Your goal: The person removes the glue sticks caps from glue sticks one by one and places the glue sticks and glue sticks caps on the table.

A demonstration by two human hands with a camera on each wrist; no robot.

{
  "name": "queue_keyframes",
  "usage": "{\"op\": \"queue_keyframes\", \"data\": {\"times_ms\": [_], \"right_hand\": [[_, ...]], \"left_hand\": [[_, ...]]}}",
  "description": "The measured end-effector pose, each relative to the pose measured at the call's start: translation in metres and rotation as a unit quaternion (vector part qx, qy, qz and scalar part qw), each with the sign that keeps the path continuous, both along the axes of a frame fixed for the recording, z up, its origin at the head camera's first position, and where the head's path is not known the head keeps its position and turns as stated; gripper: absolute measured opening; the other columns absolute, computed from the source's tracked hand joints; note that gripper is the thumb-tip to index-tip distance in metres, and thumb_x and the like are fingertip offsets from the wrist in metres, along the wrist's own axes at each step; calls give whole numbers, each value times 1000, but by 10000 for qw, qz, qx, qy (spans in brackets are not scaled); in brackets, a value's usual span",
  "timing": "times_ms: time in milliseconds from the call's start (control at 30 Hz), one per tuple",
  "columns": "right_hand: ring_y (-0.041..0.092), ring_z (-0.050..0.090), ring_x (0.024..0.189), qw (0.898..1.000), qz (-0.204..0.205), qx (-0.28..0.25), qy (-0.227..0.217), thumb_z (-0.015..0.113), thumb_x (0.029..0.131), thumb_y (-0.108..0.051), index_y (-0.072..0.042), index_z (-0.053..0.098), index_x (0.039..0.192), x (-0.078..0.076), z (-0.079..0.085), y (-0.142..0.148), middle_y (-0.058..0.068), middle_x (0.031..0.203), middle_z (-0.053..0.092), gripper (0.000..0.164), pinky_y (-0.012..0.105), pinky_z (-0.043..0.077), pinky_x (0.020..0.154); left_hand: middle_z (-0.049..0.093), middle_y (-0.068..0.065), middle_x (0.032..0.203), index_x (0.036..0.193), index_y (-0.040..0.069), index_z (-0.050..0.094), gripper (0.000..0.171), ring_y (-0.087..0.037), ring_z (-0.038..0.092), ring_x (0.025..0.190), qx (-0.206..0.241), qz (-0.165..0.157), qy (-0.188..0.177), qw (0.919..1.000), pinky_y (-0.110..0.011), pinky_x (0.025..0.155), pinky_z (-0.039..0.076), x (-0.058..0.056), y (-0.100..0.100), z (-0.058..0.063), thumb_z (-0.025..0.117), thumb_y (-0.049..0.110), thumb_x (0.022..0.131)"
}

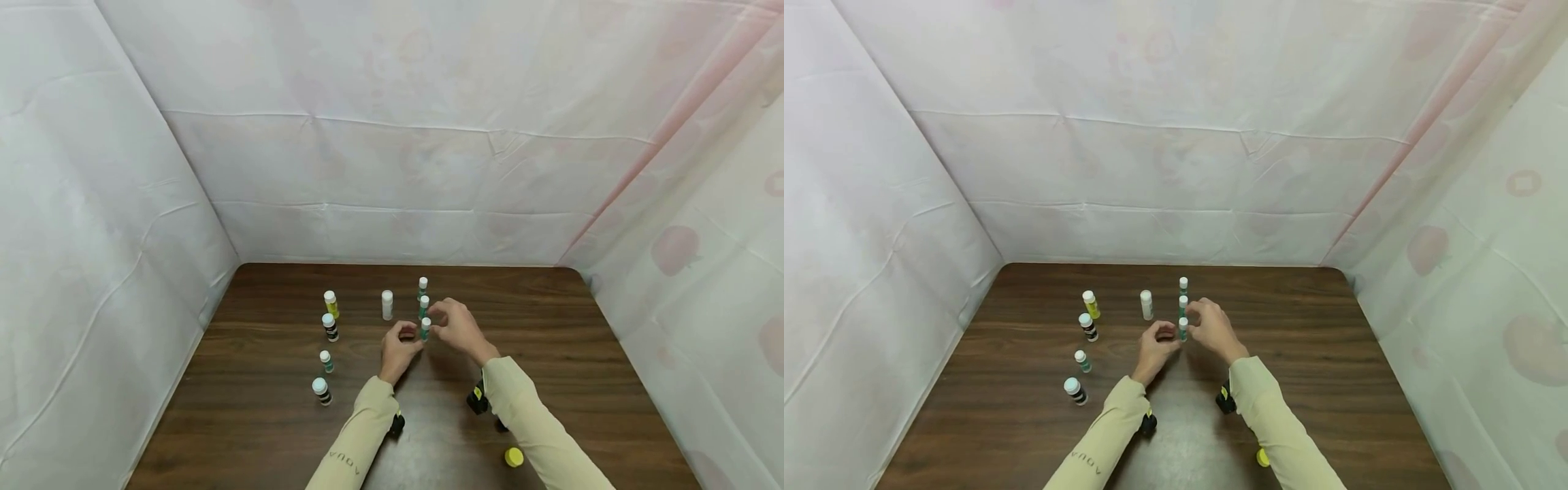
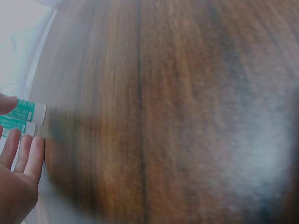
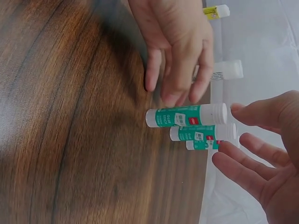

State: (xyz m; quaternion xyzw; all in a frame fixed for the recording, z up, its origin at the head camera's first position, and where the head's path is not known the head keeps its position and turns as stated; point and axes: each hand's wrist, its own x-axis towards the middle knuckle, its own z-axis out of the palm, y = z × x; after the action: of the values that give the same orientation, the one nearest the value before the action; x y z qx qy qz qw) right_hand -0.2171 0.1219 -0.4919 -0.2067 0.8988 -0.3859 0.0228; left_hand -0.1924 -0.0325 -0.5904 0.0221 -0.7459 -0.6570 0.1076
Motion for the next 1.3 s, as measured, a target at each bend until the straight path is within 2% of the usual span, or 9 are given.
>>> {"op": "queue_keyframes", "data": {"times_ms": [167,400,567,767,867,967,1100,1200,1300], "right_hand": [[17,59,73,9999,139,-16,29,72,79,2,-3,68,103,-2,-5,-10,12,97,59,24,31,52,59],[16,54,70,9986,254,303,338,67,79,6,-1,71,93,-3,-11,-21,10,92,60,16,31,48,60],[16,51,69,9973,288,423,528,66,77,9,1,72,87,-1,-11,-22,9,87,60,15,30,46,58],[15,51,68,9973,267,427,538,66,77,8,-1,72,87,0,-9,-19,7,85,59,15,29,46,57],[14,53,67,9982,267,317,429,66,78,8,-1,71,87,2,-5,-17,6,84,58,14,28,48,55],[14,54,67,9989,251,202,353,67,78,8,-1,71,87,5,0,-16,7,84,58,13,26,49,54],[15,57,69,9988,284,-11,405,67,80,6,-2,71,87,11,10,-14,7,86,59,11,25,51,55],[18,61,72,9977,338,-344,483,68,81,4,-2,71,88,17,18,-11,8,88,60,10,26,53,58],[20,63,74,9955,363,-619,616,70,81,2,-3,71,89,24,25,-6,8,88,61,10,28,55,62]], "left_hand": [[67,-11,94,96,4,66,29,-29,64,89,-249,-13,57,9997,-35,77,53,-3,3,5,77,2,69],[67,-8,91,93,4,68,23,-24,64,86,-438,-62,86,9990,-34,77,54,-5,7,9,76,4,71],[68,-7,89,91,6,68,20,-23,64,84,-435,-115,82,9990,-30,73,53,-5,7,11,74,2,72],[68,-9,90,91,5,68,19,-24,66,83,-391,-259,151,9988,-26,70,54,-3,4,12,73,0,74],[67,-12,91,92,5,68,18,-28,66,85,-361,-369,284,9983,-25,69,55,0,3,16,72,-2,75],[66,-22,93,95,-3,66,20,-39,64,89,-283,-670,457,9963,-29,69,56,10,-2,38,67,-8,76],[63,-32,95,97,-13,63,21,-47,61,88,-251,-1055,816,9908,-44,71,55,23,-9,65,64,-14,76],[64,-29,92,96,-10,64,20,-46,62,83,-361,-1068,1226,9860,-53,69,54,22,-12,63,68,-12,76],[67,-21,89,94,-3,66,20,-40,64,79,-619,-1010,1523,9812,-52,66,54,20,-16,59,72,-8,75]]}}
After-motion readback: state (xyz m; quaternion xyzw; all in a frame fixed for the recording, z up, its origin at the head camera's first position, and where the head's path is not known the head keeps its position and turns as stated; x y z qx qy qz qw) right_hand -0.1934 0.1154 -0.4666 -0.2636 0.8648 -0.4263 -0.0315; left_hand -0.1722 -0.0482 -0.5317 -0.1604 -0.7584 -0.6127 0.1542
